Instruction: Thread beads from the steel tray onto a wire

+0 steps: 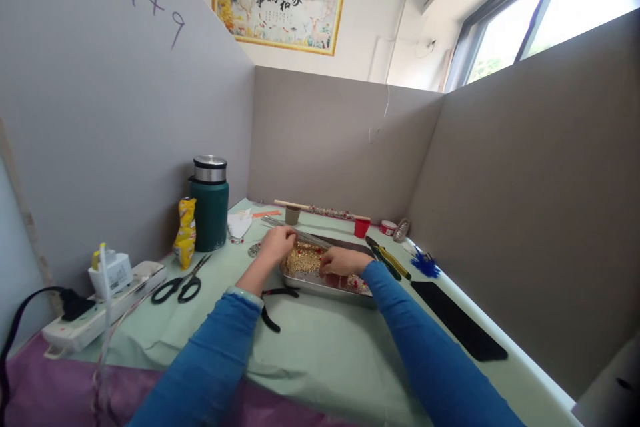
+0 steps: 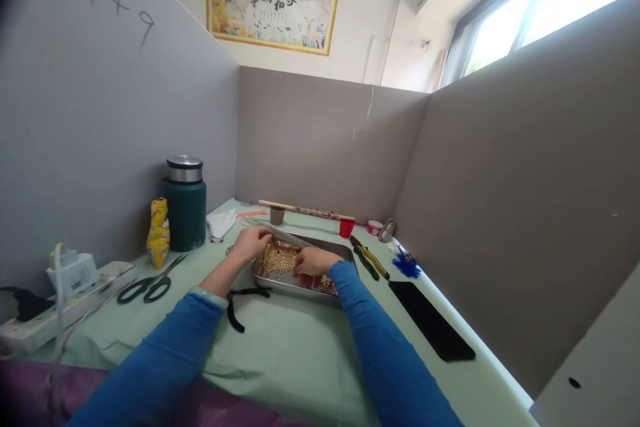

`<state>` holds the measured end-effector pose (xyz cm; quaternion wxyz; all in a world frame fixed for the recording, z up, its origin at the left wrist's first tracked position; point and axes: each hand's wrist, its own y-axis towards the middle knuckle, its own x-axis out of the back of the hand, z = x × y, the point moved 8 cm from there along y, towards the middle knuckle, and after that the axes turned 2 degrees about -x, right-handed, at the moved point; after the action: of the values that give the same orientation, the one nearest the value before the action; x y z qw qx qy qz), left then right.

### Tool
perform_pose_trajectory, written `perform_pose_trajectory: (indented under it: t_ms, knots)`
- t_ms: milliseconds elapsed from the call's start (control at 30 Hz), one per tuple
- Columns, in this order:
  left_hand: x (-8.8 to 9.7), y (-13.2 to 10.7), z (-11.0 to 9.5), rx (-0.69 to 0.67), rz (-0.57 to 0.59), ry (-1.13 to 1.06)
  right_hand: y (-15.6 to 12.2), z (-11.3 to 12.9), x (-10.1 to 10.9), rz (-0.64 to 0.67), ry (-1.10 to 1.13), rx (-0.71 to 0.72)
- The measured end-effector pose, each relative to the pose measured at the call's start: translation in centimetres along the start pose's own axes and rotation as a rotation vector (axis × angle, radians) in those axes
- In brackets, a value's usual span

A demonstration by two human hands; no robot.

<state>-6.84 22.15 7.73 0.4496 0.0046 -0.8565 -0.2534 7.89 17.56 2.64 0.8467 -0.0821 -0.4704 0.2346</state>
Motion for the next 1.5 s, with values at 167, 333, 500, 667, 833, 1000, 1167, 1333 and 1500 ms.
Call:
perform_pose_trajectory:
  t_ms: [167, 333, 500, 667, 833, 1000, 1167, 1333, 1500]
  knots:
    - [0.0, -0.1, -0.2, -0.010, 0.018, 0.055, -0.5, -1.4, 1.7, -0.202, 0.006, -0.020]
    - [-0.7, -1.2, -2.5, -0.206, 0.084, 0.160, -0.8, -2.2, 0.9, -0.086, 0.025, -0.062]
    - [-2.7, -3.3, -5.2, -0.497, 0.291, 0.227, -1.3, -2.0, 2.1, -0.255, 0.007, -0.045]
    - [-1.8, -3.1, -5.4, -0.475, 0.215, 0.164, -2.2, -3.3, 2.5, -0.251, 0.045, -0.082]
    - [-2.0, -2.8, -5.2, -0.434, 0.235, 0.124, -2.3, -4.3, 2.2, -0.288, 0.119, -0.066]
    - [-1.9, -2.6, -4.5, -0.401, 0.189, 0.181, -2.1, -5.0, 2.5, -0.358, 0.159, -0.045]
    - [-2.3, -2.6, -4.3, -0.402, 0.201, 0.200, -2.3, -5.1, 2.8, -0.402, 0.113, -0.035]
    - [-2.6, -2.8, -4.7, -0.443, 0.206, 0.198, -1.8, -4.5, 1.2, -0.228, 0.132, -0.027]
    - [-2.4, -2.5, -4.3, -0.406, 0.189, 0.198, -0.8, -2.0, 1.5, -0.270, 0.046, 0.054]
